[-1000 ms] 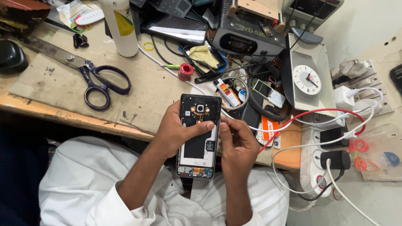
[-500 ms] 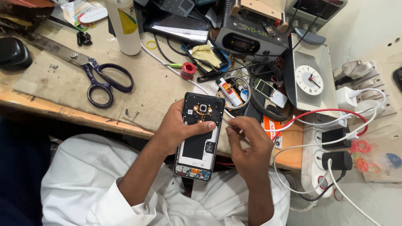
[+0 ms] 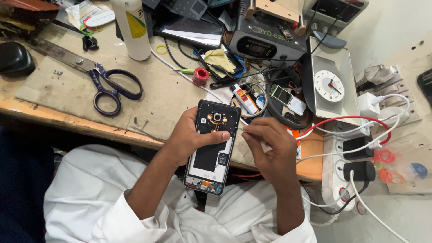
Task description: The person works on a disassembled smartphone at a cluttered repair workbench, holding the phone steady with one hand while using a small metal prying tool with the other to work around the phone's internal components and edges. They reposition the phone several times and continue prying and adjusting parts throughout the clip.
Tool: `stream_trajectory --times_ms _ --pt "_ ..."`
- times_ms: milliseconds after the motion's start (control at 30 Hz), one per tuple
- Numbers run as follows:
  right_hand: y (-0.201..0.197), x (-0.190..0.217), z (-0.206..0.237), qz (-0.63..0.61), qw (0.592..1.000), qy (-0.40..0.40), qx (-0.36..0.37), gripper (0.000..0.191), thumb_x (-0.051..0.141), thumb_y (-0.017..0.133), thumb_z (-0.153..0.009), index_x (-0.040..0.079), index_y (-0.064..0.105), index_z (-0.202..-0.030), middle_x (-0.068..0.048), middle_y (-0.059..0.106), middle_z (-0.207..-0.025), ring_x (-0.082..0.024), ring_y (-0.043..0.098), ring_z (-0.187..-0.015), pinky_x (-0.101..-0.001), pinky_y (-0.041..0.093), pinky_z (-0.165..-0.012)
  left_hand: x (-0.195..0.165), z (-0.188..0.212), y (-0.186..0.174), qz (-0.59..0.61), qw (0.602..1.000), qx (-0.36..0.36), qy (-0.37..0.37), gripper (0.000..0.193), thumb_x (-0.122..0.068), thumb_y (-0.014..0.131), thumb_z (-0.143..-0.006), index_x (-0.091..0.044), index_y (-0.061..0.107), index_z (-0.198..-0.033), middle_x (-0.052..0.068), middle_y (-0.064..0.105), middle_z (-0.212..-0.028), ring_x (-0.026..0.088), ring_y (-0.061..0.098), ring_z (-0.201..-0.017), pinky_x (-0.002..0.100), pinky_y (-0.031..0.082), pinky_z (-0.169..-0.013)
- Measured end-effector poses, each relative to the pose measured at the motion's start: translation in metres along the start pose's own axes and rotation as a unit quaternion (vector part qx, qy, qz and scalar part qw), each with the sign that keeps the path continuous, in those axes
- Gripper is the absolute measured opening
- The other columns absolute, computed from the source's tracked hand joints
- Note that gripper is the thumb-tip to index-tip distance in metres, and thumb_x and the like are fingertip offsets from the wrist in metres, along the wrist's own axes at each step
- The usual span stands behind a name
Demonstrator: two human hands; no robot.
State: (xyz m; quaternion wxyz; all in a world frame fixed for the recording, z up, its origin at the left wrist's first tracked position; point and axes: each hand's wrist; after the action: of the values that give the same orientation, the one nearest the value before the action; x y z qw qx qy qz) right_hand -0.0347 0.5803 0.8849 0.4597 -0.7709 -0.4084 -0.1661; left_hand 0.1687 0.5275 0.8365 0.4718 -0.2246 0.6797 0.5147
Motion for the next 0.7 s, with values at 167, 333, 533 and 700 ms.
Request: stream_trajectory --times_ms 167,333,533,700 --pt "-0.0040 0.0001 -0.0011 0.035 0.999 -0.010 0.014 0.011 0.000 0.073 -0.093 0.001 0.075 -0.104 -0.006 0.068 -0.092 -0.012 0.064 -0.079 -0.0245 0.050 -0.069 0.0001 -0.0001 0.0004 0.006 1.000 0.007 -0.001 0.043 -0.002 0.086 -0.075 0.001 0.065 -0.112 0.006 0.074 -0.091 0.010 0.072 -0.074 0.028 0.063 -0.063" --pt "-0.0032 -0.0006 -0.0011 -0.029 0.994 0.094 0.052 0.024 0.003 0.080 -0.083 0.001 0.072 -0.105 -0.005 0.069 -0.081 -0.014 0.062 -0.067 -0.0271 0.047 -0.059 -0.0003 0.0004 0.0006 0.002 1.000 0.013 -0.005 0.042 -0.002 0.085 -0.075 0.001 0.065 -0.112 0.006 0.075 -0.091 0.010 0.072 -0.074 0.028 0.064 -0.063" --pt "-0.0013 -0.0005 -0.0050 0.032 0.997 -0.070 0.000 0.013 0.003 0.074 -0.093 0.004 0.073 -0.107 -0.009 0.064 -0.099 -0.016 0.063 -0.085 -0.0244 0.053 -0.071 -0.0010 0.0006 -0.0009 0.002 1.000 0.007 -0.001 0.040 -0.003 0.086 -0.077 0.001 0.065 -0.111 0.005 0.074 -0.092 0.010 0.071 -0.074 0.028 0.063 -0.063" --pt "-0.0036 0.0014 -0.0062 0.020 0.999 0.021 0.035 0.014 0.003 0.077 -0.089 0.002 0.073 -0.103 -0.004 0.070 -0.086 -0.014 0.057 -0.066 -0.0266 0.046 -0.059 -0.0016 0.0014 -0.0010 0.006 1.000 0.013 -0.008 0.041 -0.002 0.085 -0.075 0.001 0.065 -0.111 0.006 0.074 -0.091 0.010 0.072 -0.073 0.029 0.063 -0.062"
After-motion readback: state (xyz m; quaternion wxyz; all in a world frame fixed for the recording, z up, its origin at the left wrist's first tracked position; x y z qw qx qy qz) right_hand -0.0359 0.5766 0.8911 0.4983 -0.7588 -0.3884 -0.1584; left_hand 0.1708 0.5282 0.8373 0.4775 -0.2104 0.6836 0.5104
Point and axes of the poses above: each hand's wrist, its own z-axis away from the middle knuckle, its own y-axis out of the palm, x = y × z
